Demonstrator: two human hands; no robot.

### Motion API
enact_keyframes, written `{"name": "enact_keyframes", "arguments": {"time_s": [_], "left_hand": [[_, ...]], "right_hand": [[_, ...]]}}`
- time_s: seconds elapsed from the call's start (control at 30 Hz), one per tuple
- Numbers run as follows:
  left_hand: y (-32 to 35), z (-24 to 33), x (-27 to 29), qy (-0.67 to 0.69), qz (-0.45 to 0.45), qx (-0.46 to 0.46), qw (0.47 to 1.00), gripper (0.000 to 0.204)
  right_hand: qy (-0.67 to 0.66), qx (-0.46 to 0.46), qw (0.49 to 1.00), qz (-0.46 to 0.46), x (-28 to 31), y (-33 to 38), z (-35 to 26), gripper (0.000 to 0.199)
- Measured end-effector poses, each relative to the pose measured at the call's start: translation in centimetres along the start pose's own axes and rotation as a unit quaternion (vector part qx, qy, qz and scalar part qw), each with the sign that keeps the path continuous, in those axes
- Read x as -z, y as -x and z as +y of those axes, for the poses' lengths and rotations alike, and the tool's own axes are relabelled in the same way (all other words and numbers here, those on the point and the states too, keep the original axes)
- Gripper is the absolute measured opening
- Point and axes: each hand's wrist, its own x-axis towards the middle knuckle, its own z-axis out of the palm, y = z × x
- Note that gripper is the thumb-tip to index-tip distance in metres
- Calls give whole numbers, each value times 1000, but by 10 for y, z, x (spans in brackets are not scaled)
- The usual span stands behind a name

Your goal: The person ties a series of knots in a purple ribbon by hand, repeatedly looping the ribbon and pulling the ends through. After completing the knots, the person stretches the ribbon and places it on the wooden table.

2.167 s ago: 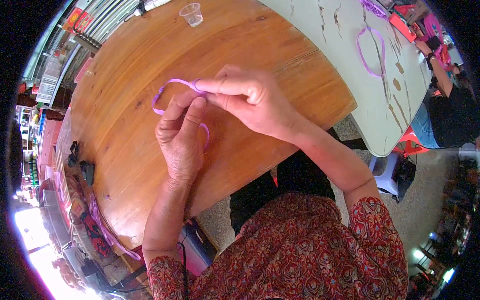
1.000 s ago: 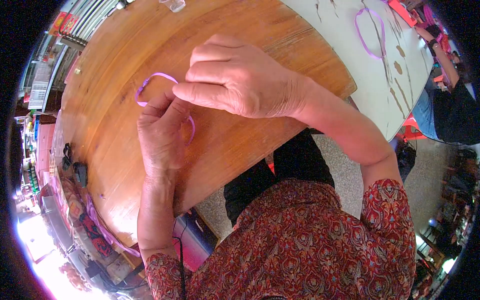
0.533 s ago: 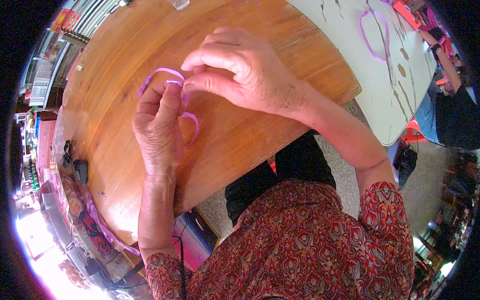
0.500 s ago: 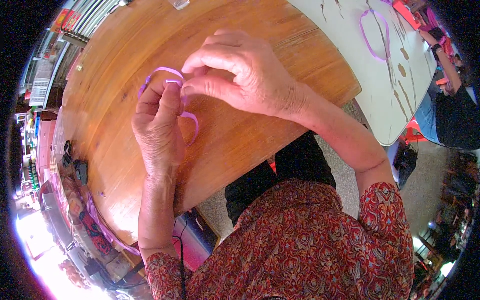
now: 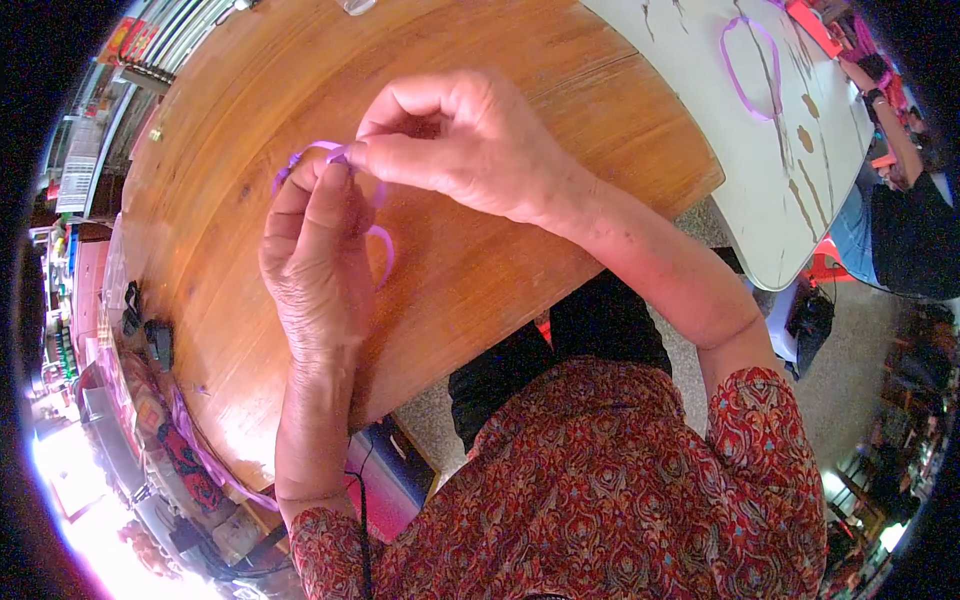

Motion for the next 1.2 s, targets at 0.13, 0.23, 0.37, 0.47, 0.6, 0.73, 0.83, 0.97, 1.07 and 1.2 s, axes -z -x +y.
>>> {"name": "enact_keyframes", "arguments": {"time_s": [0.13,0.23,0.37,0.47,0.6,0.73,0.83,0.97,1.07,1.2], "left_hand": [[2,0,3,129,-50,68,988,10],[2,1,1,166,-45,81,982,11],[-3,-5,12,185,-116,63,974,12],[-2,-5,10,175,-95,54,978,12],[-3,-3,9,152,-78,43,984,12],[-3,-3,8,130,-55,48,989,11],[-3,-3,6,123,-45,49,990,10],[-2,-5,7,102,-51,27,993,10],[-2,-7,9,100,-57,28,993,10],[-2,-7,9,96,-73,34,992,12]], "right_hand": [[-166,-40,985,-33,4,-1,14,11],[-236,-59,967,-77,7,-2,20,14],[-234,-65,966,-88,8,-1,17,13],[-108,2,994,-34,0,3,8,10],[132,223,964,63,-2,0,12,12],[199,269,941,55,2,0,10,12],[193,253,947,36,4,0,11,11],[144,253,956,29,4,-1,11,8],[149,255,955,25,6,0,8,6],[113,216,969,25,6,2,8,4]]}}
